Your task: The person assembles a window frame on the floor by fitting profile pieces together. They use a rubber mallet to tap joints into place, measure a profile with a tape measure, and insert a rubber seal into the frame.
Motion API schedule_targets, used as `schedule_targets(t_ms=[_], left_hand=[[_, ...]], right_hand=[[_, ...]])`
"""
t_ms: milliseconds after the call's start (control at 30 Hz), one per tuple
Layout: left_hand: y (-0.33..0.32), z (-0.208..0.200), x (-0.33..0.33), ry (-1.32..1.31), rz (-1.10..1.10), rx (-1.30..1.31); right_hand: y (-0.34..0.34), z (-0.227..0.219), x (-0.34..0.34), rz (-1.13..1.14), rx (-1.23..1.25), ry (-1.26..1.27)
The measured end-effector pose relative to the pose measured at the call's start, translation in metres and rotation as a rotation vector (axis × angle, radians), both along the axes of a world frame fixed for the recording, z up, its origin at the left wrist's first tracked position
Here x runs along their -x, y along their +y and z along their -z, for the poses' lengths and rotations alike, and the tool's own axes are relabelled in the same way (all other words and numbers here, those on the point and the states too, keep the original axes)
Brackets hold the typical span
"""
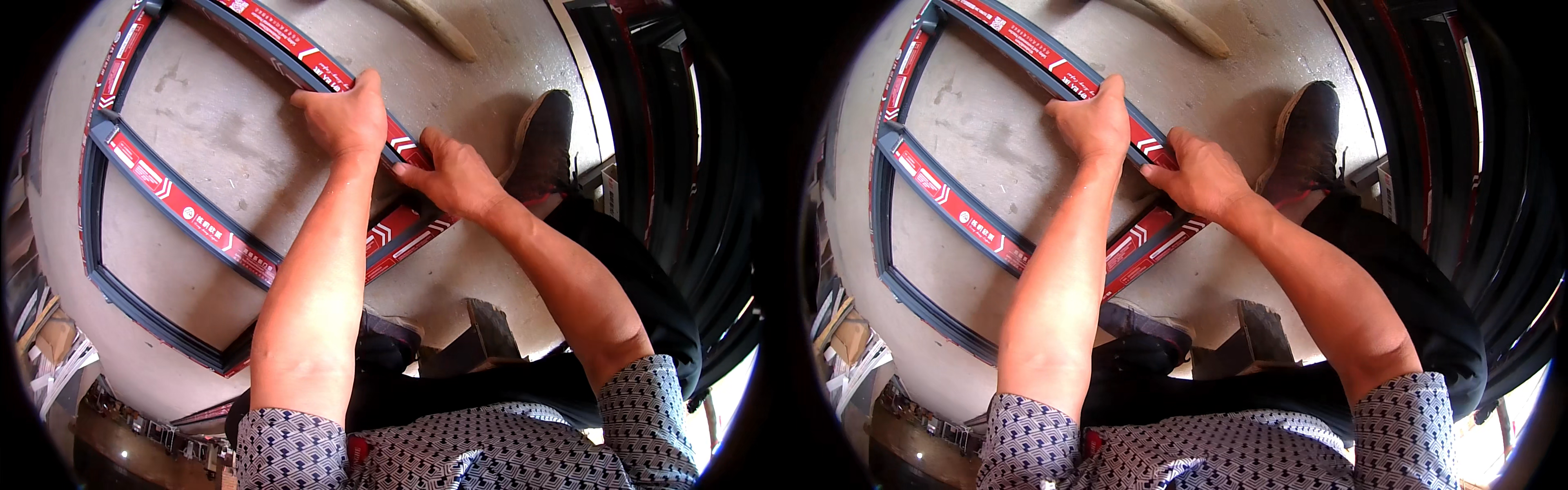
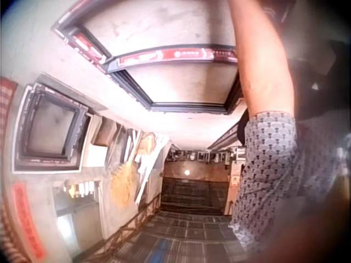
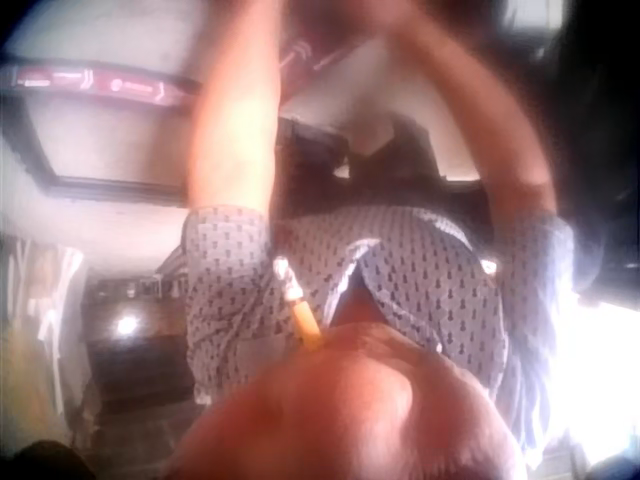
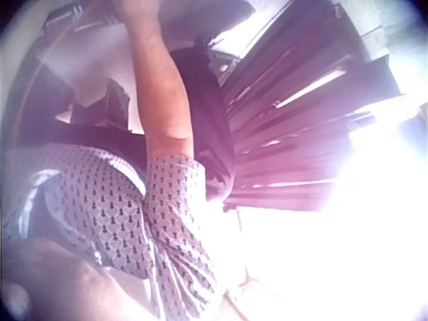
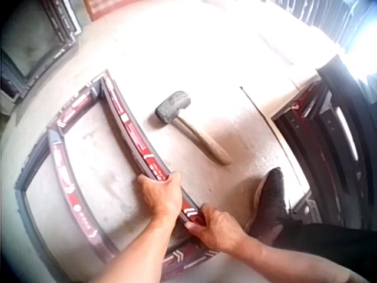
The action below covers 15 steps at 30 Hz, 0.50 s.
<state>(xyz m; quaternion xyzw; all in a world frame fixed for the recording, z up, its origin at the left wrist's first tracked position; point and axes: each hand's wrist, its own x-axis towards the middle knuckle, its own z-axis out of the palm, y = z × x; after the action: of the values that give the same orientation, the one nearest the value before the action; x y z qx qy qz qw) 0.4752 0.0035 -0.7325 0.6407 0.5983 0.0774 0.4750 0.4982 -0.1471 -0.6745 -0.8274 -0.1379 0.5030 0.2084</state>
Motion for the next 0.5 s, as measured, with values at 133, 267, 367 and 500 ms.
schedule_targets(t_ms=[133,267,367,500], left_hand=[[0.001,-0.006,-0.003,0.054,0.001,0.039],[0.002,-0.012,-0.005,0.092,0.011,0.041],[0.0,-0.007,-0.002,0.051,0.006,0.02],[0.0,0.005,-0.001,-0.029,-0.019,-0.012]], right_hand=[[0.001,0.005,-0.002,-0.076,-0.008,-0.014],[-0.001,0.01,0.002,-0.109,-0.03,-0.081],[-0.001,0.006,0.002,-0.111,-0.038,-0.081],[0.001,0.004,0.005,-0.126,-0.036,-0.121]])
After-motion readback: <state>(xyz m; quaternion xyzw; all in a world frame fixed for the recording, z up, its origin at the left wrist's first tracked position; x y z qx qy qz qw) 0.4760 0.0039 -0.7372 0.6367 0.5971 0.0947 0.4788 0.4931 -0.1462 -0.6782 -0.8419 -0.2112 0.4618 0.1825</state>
